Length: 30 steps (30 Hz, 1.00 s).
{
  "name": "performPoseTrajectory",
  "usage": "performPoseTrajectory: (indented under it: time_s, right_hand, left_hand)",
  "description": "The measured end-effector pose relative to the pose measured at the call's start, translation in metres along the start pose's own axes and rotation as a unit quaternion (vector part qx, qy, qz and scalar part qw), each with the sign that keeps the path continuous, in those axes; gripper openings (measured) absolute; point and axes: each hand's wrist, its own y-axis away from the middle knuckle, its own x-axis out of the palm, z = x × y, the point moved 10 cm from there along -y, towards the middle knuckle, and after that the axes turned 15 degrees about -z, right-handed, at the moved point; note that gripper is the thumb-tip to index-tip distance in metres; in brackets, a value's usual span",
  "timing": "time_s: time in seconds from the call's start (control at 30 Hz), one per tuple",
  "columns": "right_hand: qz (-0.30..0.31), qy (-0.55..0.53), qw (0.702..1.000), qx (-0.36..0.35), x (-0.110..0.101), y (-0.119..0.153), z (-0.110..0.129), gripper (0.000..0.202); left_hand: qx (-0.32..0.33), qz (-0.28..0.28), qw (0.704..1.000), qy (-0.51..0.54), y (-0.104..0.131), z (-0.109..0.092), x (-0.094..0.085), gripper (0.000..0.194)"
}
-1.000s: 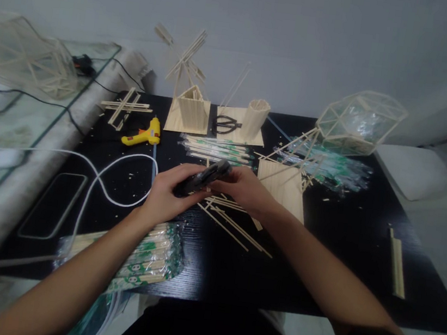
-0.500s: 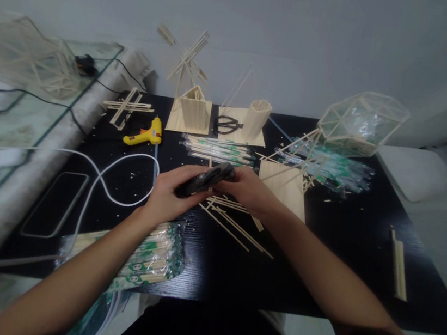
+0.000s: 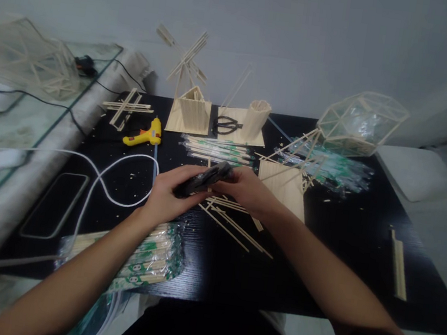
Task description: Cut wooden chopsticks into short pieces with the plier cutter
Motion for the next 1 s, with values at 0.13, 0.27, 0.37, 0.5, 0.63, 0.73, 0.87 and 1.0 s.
performPoseTrajectory:
  time_s: [0.13,0.27,0.37,0.5,0.63,0.73,0.87,1.0]
  right_hand:
    - [-0.002,-0.011,1.000,-0.009,0.000,0.000,0.003,0.018]
    - [0.000,-0.012,1.000,-0.015,-0.001,-0.002,0.001,0.020]
    - [0.003,-0.012,1.000,-0.017,-0.001,-0.004,0.000,0.022]
    - [0.002,-0.021,1.000,-0.008,-0.001,-0.003,0.000,0.019]
    - [0.004,-0.027,1.000,-0.006,0.000,-0.001,0.003,0.023]
    - [0.007,-0.029,0.999,-0.013,0.002,0.000,0.005,0.026]
    - [0.004,-0.019,0.999,-0.027,-0.001,-0.001,0.009,0.025]
    - [-0.017,0.020,0.998,-0.060,-0.013,-0.005,0.019,0.021]
  left_hand:
    - [0.005,0.001,1.000,0.011,0.000,-0.002,0.001,0.039]
    - [0.015,-0.005,1.000,0.010,0.000,-0.004,0.000,0.038]
    - [0.026,-0.018,0.999,0.014,0.000,-0.006,-0.002,0.038]
    - [0.028,-0.019,0.999,0.009,0.000,-0.007,-0.002,0.038]
    - [0.029,-0.022,0.999,0.007,0.001,-0.008,-0.002,0.037]
    - [0.030,-0.015,0.999,0.002,0.001,-0.009,-0.001,0.037]
    - [0.048,-0.010,0.998,-0.026,-0.001,-0.013,-0.002,0.038]
    - [0.045,-0.032,0.997,-0.045,-0.005,-0.014,-0.007,0.044]
